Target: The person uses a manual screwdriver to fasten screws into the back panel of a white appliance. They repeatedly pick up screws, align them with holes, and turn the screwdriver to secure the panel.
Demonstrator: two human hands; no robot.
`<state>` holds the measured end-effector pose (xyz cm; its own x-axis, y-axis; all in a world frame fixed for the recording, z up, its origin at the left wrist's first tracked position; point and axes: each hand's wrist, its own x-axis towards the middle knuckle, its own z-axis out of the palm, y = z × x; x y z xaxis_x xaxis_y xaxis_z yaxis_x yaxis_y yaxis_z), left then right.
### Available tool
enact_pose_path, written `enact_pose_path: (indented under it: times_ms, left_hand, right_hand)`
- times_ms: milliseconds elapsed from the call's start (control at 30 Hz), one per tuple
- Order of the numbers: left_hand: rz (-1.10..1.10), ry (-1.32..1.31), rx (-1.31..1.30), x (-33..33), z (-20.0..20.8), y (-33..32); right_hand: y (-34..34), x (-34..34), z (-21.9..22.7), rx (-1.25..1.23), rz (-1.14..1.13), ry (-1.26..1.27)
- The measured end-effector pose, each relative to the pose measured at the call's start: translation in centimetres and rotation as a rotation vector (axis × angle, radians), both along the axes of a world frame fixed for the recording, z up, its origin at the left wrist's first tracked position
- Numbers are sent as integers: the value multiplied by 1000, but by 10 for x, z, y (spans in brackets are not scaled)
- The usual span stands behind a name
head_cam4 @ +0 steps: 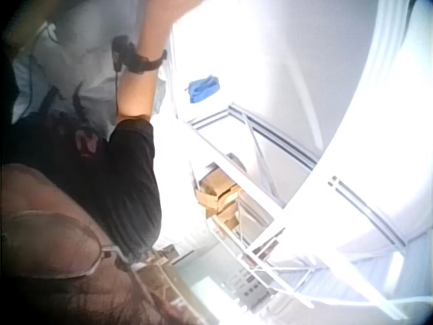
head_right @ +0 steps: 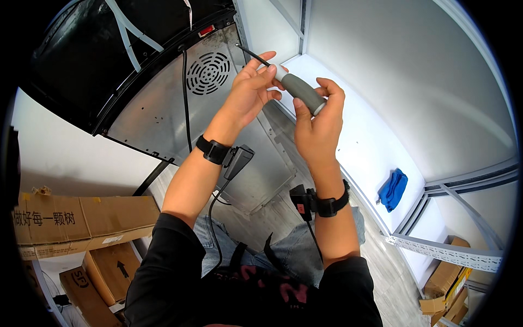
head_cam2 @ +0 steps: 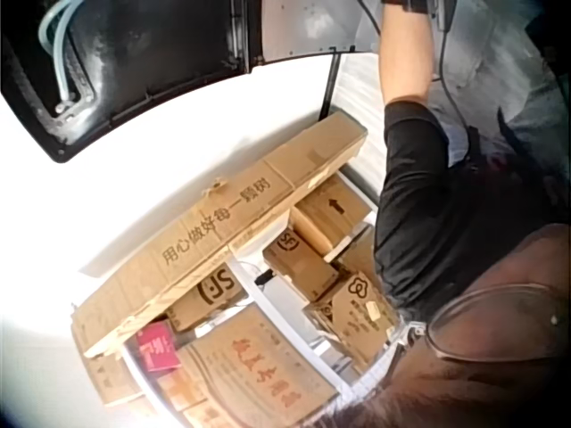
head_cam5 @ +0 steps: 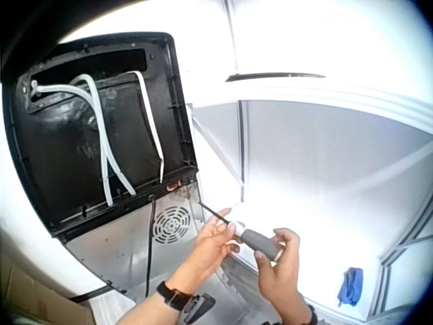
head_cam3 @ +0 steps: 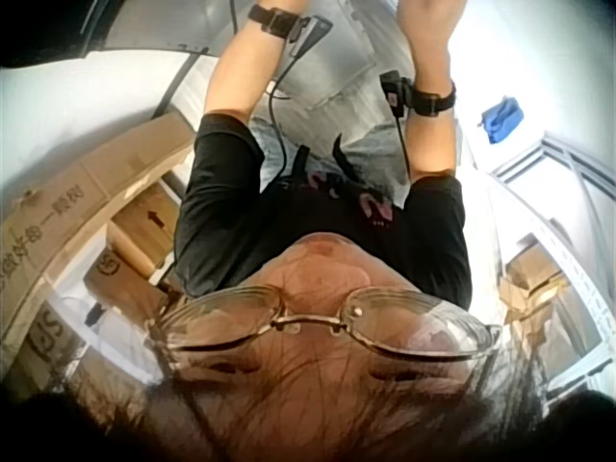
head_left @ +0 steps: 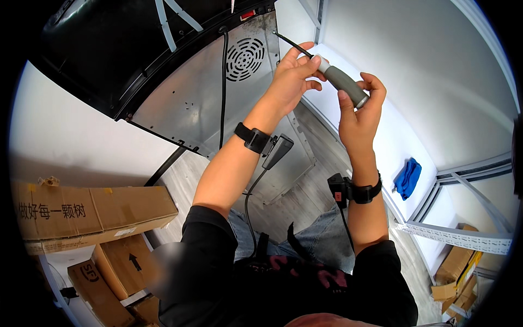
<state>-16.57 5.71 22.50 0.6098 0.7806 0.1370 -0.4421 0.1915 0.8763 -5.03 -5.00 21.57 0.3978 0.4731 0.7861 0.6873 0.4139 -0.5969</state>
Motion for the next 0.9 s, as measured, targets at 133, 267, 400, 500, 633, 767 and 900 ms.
enact_pose_path:
  times_ms: [133, 267, 400, 500, 633, 767, 900]
  left_hand:
    - [-71, -58, -21, -4, -1, -2]
    - [-21, -33, 22, 0, -2, -1]
    - [-7, -2, -7, 2, 2, -4]
    - [-29, -59, -27, -2, 0, -4]
    - [-10, -57, 2, -1, -1, -4]
    - [-10, -65, -34, 1, 3, -3]
    - [1, -71, -24, -1, 2, -4]
  right_hand:
    - [-5, 1, 2, -369, 7, 185]
    - [-5, -5, 7, -133, 45, 188]
    - [-5, 1, 3, -173, 32, 136]
    - [-10, 4, 15, -477, 90, 256]
    - [-4, -7, 7, -120, -11, 114]
    - [-2, -1, 5, -128, 52, 144]
    - [-8, 1, 13, -402, 73, 248]
